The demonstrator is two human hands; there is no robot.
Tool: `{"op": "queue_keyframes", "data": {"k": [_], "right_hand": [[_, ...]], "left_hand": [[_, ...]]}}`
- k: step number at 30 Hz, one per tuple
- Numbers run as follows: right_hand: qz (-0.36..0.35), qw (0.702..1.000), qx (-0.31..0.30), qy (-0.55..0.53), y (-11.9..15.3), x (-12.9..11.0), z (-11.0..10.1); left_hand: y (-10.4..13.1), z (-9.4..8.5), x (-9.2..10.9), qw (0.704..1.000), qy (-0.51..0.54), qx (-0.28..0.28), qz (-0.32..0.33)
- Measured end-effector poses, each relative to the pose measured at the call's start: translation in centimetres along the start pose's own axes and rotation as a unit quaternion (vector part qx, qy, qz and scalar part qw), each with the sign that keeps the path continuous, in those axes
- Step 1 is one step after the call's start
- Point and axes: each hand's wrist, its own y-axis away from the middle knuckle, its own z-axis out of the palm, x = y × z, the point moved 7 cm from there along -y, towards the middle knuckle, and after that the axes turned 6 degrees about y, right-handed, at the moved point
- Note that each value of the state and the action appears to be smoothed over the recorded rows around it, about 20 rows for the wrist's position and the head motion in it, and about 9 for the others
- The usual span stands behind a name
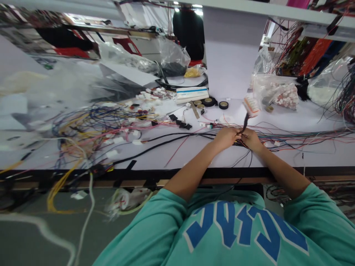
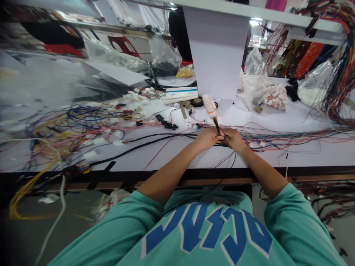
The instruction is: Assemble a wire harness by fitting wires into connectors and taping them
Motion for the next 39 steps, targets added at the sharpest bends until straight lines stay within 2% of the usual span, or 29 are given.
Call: {"op": "queue_keyframes", "data": {"k": [3,6,8,12,15,18,22,25,29,32,34,36,37,39], "right_hand": [[0.058,0.997,-0.001,-0.055,0.1,1.0,0.3],[0.107,0.990,0.000,-0.089,0.2,1.6,0.3],[0.145,0.984,-0.003,-0.106,0.5,2.0,0.4],[0.185,0.969,-0.023,-0.163,0.8,1.7,0.6],[0.195,0.947,-0.058,-0.248,0.9,1.0,1.0],[0.215,0.929,-0.092,-0.287,1.0,1.0,1.3],[0.218,0.928,-0.119,-0.277,1.3,1.5,1.5],[0.220,0.930,-0.094,-0.279,1.5,1.9,1.5],[0.239,0.931,-0.083,-0.261,1.6,2.5,1.4],[0.222,0.953,-0.081,-0.191,1.3,2.2,-0.2],[0.187,0.975,-0.041,-0.113,1.0,1.5,-2.2],[0.123,0.992,0.001,-0.035,1.0,-0.4,-3.9],[0.076,0.997,-0.002,0.000,1.0,-1.7,-4.0],[-0.034,0.994,-0.075,0.069,1.6,-4.8,-2.5]], "left_hand": [[-0.5,-0.4,0.8,0.996,-0.079,-0.027,0.038],[-1.0,-1.3,1.7,0.991,-0.104,-0.002,0.083],[-1.4,-1.5,1.8,0.992,-0.092,-0.002,0.090],[-1.8,-0.9,0.7,0.998,-0.014,-0.024,0.059],[-1.5,-0.3,-0.8,0.996,0.079,-0.020,0.022],[-1.2,0.2,-1.7,0.991,0.133,-0.014,0.015],[-1.1,0.5,-2.1,0.993,0.120,-0.020,-0.009],[-1.1,0.5,-1.9,0.997,0.072,-0.015,-0.019],[-1.0,1.4,-1.8,0.991,0.120,-0.055,-0.026],[-1.0,1.8,-2.1,0.984,0.161,-0.068,-0.024],[-1.1,1.8,-2.2,0.982,0.176,-0.062,-0.018],[-1.2,1.8,-2.4,0.981,0.185,-0.051,-0.017],[-1.3,1.8,-2.6,0.981,0.190,-0.046,-0.020],[-1.5,1.9,-2.9,0.979,0.198,-0.037,-0.033]]}}
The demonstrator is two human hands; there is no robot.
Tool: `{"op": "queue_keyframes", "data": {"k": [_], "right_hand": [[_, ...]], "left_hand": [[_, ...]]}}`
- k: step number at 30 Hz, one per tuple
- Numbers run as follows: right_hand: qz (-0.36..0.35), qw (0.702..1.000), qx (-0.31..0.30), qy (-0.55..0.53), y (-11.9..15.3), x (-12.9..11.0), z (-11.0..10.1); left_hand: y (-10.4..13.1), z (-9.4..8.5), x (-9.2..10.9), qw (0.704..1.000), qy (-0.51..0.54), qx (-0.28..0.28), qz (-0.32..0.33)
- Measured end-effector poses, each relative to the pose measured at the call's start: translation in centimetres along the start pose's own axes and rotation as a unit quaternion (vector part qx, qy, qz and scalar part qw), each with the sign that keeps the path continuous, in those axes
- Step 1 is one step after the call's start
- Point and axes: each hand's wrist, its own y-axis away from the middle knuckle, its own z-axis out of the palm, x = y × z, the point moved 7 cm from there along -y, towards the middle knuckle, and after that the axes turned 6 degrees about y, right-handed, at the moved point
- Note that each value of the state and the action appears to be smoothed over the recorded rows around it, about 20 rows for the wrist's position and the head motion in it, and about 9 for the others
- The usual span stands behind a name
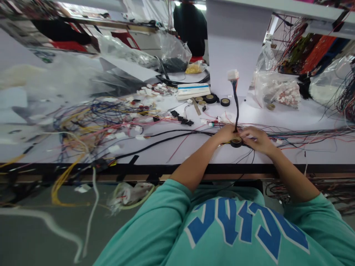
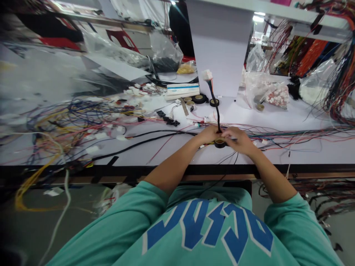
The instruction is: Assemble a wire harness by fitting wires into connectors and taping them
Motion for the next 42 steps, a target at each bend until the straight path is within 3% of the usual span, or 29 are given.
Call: {"op": "queue_keyframes", "data": {"k": [2,4,8,11,14,18,21,25,28,31,37,42], "right_hand": [[-0.088,0.988,-0.083,0.092,0.5,-2.8,2.2],[-0.119,0.968,-0.121,0.185,0.9,-4.2,3.9],[-0.138,0.931,-0.165,0.295,1.3,-4.6,4.1],[-0.109,0.919,-0.179,0.335,1.1,-3.2,2.1],[-0.036,0.913,-0.181,0.364,0.5,-0.9,0.7],[0.029,0.916,-0.193,0.350,-0.1,1.7,1.4],[0.046,0.940,-0.160,0.296,-0.3,2.4,2.0],[0.056,0.953,-0.134,0.267,-0.1,2.8,2.3],[0.064,0.947,-0.121,0.291,0.1,2.7,2.0],[0.072,0.935,-0.124,0.325,0.1,2.5,1.6],[0.073,0.907,-0.191,0.368,-0.5,1.3,1.4],[0.119,0.881,-0.254,0.380,-1.1,1.1,1.6]], "left_hand": [[-0.2,0.1,-0.4,1.000,0.010,0.004,-0.012],[-0.4,0.2,-0.7,0.999,0.027,0.004,-0.018],[-0.5,0.1,-1.0,0.997,0.080,0.007,-0.021],[-0.4,-0.1,-0.8,0.997,0.073,0.007,-0.018],[0.0,-0.1,0.1,1.000,0.000,0.007,-0.010],[0.8,-0.3,0.9,0.991,-0.119,0.032,-0.051],[1.1,0.3,1.3,0.992,-0.105,0.022,-0.067],[1.2,1.2,1.2,0.993,-0.065,0.027,-0.090],[1.3,1.4,0.7,0.986,-0.088,0.054,-0.133],[1.4,1.7,0.9,0.985,-0.094,0.051,-0.136],[1.5,1.8,1.3,0.983,-0.112,0.037,-0.144],[1.4,1.8,0.9,0.979,-0.107,0.053,-0.165]]}}
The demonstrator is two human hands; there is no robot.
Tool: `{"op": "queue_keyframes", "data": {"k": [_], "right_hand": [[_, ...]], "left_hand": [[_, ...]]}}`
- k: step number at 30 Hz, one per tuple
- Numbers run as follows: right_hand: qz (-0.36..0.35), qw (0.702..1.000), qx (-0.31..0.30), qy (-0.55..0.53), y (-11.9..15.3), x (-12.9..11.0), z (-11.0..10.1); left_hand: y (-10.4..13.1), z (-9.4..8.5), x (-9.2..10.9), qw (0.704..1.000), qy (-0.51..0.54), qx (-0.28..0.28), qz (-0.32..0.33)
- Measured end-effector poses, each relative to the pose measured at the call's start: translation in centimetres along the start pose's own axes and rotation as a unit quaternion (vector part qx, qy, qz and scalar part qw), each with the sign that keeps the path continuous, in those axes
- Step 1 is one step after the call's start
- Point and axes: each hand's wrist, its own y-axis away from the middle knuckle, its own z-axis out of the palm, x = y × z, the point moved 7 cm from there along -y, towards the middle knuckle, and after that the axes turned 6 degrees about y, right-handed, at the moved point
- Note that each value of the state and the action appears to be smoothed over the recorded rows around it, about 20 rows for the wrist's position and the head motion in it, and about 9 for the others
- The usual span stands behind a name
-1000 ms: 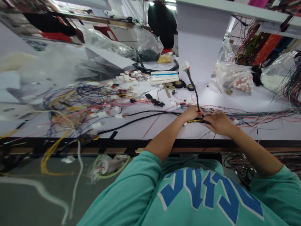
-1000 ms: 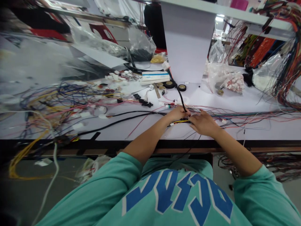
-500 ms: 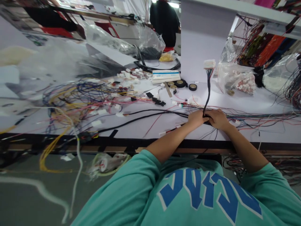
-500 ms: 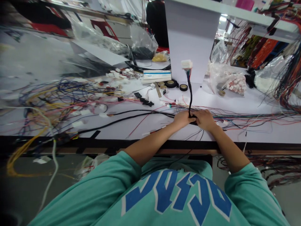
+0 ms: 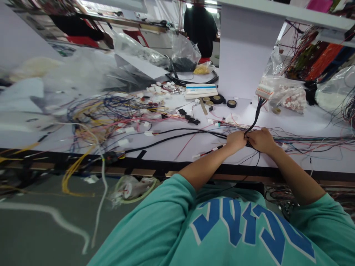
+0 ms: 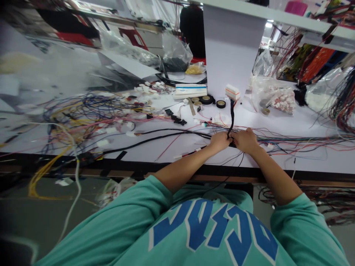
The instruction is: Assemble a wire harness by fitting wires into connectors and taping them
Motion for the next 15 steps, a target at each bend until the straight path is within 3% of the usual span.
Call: {"op": "queue_keyframes", "data": {"k": [8,11,15], "right_hand": [[0.039,0.998,-0.029,-0.034,-0.4,0.8,0.7],[0.066,0.997,0.004,-0.034,-0.5,1.2,1.4],[0.053,0.996,0.042,-0.061,-0.9,1.3,2.2]], "left_hand": [[-0.3,0.1,-0.2,1.000,0.009,0.020,0.005],[-0.2,0.3,0.0,0.999,-0.005,0.024,0.025],[-0.2,0.6,0.1,0.998,-0.005,0.028,0.047]]}}
